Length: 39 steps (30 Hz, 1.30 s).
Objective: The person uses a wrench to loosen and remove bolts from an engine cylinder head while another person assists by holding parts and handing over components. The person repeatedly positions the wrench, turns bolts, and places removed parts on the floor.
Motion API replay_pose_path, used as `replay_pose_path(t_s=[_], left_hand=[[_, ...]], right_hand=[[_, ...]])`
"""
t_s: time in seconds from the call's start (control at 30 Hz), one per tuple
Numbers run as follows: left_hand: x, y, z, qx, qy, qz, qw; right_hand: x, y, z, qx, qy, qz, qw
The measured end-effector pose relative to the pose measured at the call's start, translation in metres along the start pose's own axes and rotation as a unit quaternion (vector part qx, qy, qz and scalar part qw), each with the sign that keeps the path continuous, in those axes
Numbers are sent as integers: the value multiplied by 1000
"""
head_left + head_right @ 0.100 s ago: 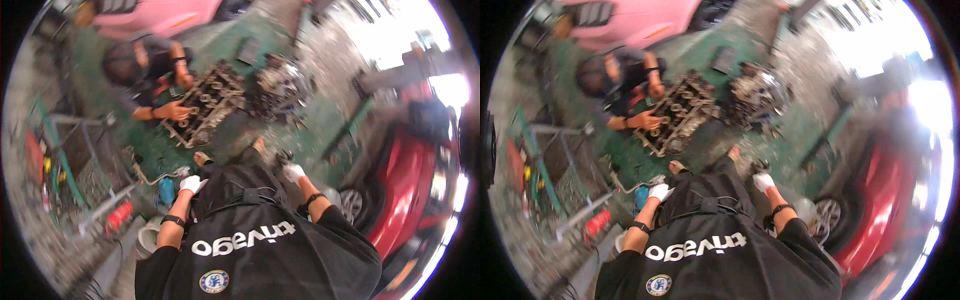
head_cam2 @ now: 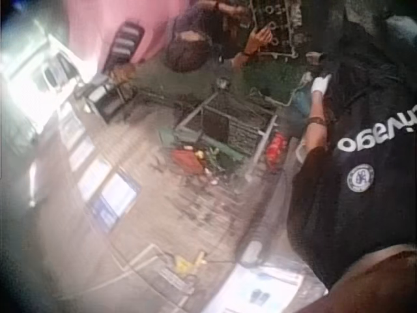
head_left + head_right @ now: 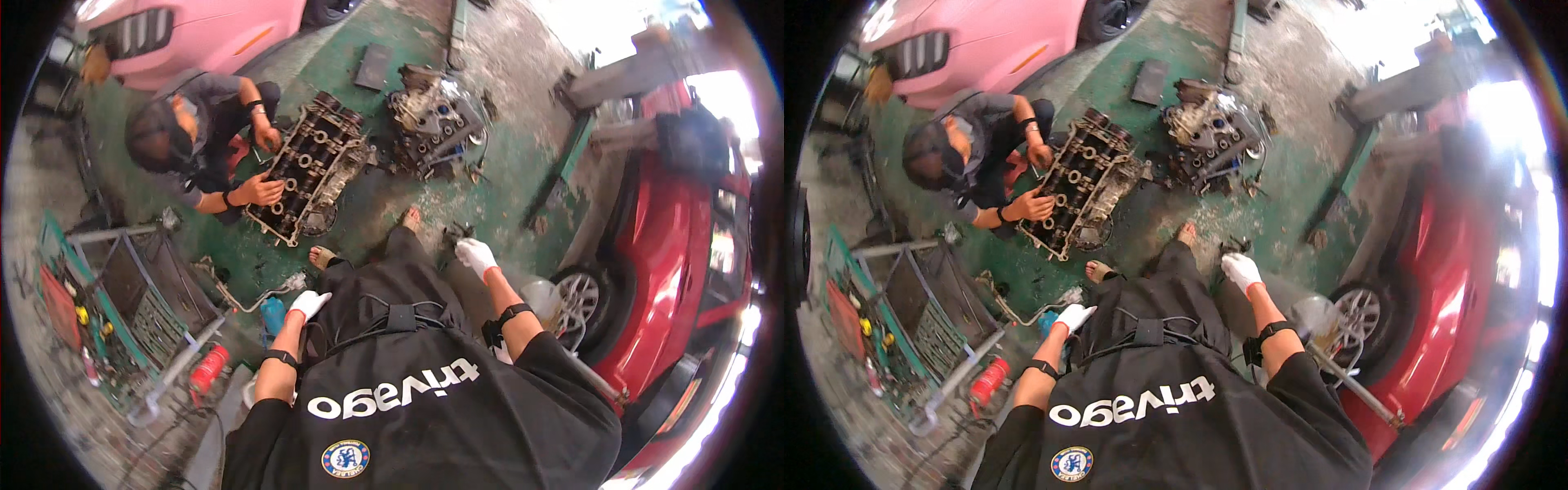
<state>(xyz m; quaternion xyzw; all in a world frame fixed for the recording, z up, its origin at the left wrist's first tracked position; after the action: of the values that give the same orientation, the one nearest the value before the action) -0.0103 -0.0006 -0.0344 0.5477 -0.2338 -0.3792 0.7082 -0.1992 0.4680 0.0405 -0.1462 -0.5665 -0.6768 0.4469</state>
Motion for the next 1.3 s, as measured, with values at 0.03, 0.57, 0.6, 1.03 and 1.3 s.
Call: replay_pose_path(t_s=[0.03, 0.57, 0.6, 1.03, 1.3], left_hand=[[1, -7, 2, -18, -24, -71, 997], [-83, 48, 7, -123, -82, -183, 972], [-106, 55, 10, -93, -160, -154, 971], [-152, -36, -36, -162, -109, 169, 966], [-70, -160, -34, -457, -35, 109, 882]], right_hand=[[-3, -1, -1, -14, -23, 18, 999], [-173, -19, 35, 68, -14, -201, 977], [-177, -32, 42, 71, 1, -220, 973], [-84, -502, -33, -110, 375, 342, 854], [-41, -678, -112, -148, 596, 386, 688]])
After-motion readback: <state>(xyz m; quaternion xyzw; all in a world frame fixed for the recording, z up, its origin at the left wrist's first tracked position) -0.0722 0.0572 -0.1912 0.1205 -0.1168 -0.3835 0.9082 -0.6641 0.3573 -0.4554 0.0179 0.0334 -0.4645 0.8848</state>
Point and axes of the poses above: each hand's wrist, its own y-axis away from the middle knuckle, its own z-axis out of the back of the hand, x = y × z, the point moved 1 cm from there along -y, towards the middle knuckle, and after that the axes turned 14 degrees about z, right-handed, at the moved point
